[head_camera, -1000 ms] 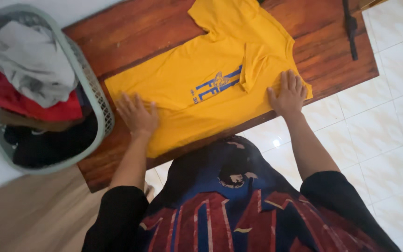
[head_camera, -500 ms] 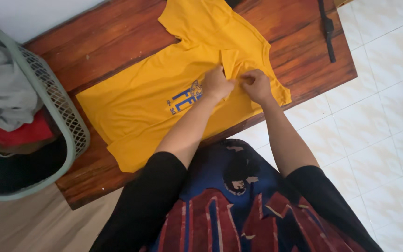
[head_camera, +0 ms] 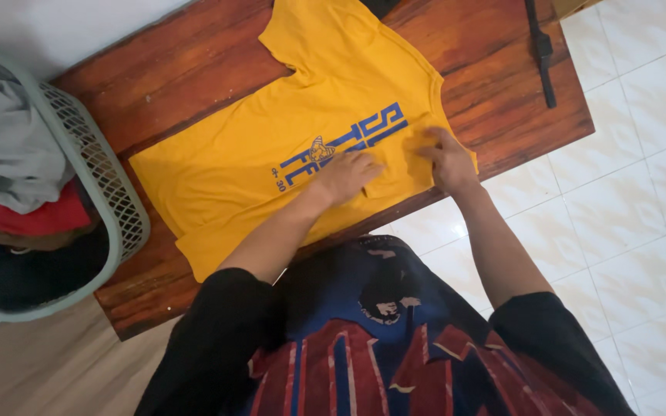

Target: The person folds several t-shirts one by one on a wooden table. They take each shirt from a laundry basket, lay it flat, fold the sides and bottom, and place the folded shirt on a growing stack. The shirts include black, yellow, red, brown, and blue colors.

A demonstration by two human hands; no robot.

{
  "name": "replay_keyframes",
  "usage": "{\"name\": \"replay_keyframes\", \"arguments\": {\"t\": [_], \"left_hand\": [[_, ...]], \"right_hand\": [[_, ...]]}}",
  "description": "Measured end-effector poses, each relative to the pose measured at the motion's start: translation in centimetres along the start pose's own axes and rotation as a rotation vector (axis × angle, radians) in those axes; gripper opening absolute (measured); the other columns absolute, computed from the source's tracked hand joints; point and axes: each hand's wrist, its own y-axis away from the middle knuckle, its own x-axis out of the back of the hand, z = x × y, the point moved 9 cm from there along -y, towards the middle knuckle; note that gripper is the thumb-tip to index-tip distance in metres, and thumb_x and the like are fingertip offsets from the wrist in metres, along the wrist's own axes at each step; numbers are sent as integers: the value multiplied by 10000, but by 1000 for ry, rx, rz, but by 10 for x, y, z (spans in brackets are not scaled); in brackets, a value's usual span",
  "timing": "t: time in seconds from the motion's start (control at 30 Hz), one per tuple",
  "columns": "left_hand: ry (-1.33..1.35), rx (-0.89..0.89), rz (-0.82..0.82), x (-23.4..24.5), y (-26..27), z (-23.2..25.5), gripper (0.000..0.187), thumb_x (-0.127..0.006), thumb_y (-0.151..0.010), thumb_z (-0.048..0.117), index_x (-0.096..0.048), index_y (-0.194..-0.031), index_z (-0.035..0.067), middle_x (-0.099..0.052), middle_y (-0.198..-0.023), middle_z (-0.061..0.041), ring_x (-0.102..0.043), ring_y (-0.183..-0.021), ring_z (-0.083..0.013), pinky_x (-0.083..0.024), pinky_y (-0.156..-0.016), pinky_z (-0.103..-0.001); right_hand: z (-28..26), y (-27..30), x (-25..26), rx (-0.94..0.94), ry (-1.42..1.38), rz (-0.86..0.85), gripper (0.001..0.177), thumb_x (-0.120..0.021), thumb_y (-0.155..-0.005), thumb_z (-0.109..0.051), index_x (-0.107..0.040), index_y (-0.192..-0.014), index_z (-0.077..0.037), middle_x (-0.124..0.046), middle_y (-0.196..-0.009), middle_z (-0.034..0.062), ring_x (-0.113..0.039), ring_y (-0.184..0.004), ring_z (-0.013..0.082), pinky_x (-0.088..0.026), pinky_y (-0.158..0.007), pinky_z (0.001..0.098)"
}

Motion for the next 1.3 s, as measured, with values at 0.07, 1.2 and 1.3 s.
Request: {"name": "replay_keyframes", "arguments": {"t": [0.07, 1.2, 1.3], "left_hand": [[52, 90, -51, -9, 9, -16, 262, -581, -910, 138, -684, -1151, 139, -649, -1186, -81, -598, -1169, -311, -499, -990, -415], [-60, 1128, 50, 159, 311, -224, 194, -561, -907, 98, -711, -1029, 110, -717, -1083, -138, -631, -1065, -390, -475, -948, -526], [29, 977, 60, 153, 323, -171, 238, -538, -940, 107, -659, -1145, 109, -681, -1132, -156, -636, -1034, -394, -515, -878, -506]], "right_hand": [[3, 5, 1, 69, 38, -1, 451, -589, -787, 100, -784, -1105, -153, -642, -1317, 118, -665, -1159, 335, -566, -944, 400], [49, -233, -76, -25, -242, 253, 168, -686, -881, 24, -687, -1048, 14, -676, -924, 129, -683, -910, 270, -528, -788, 360], [64, -187, -48, -130, -600, 290, 125, -642, -907, 66, -621, -1026, 33, -626, -918, 49, -586, -830, 152, -479, -712, 313]]}}
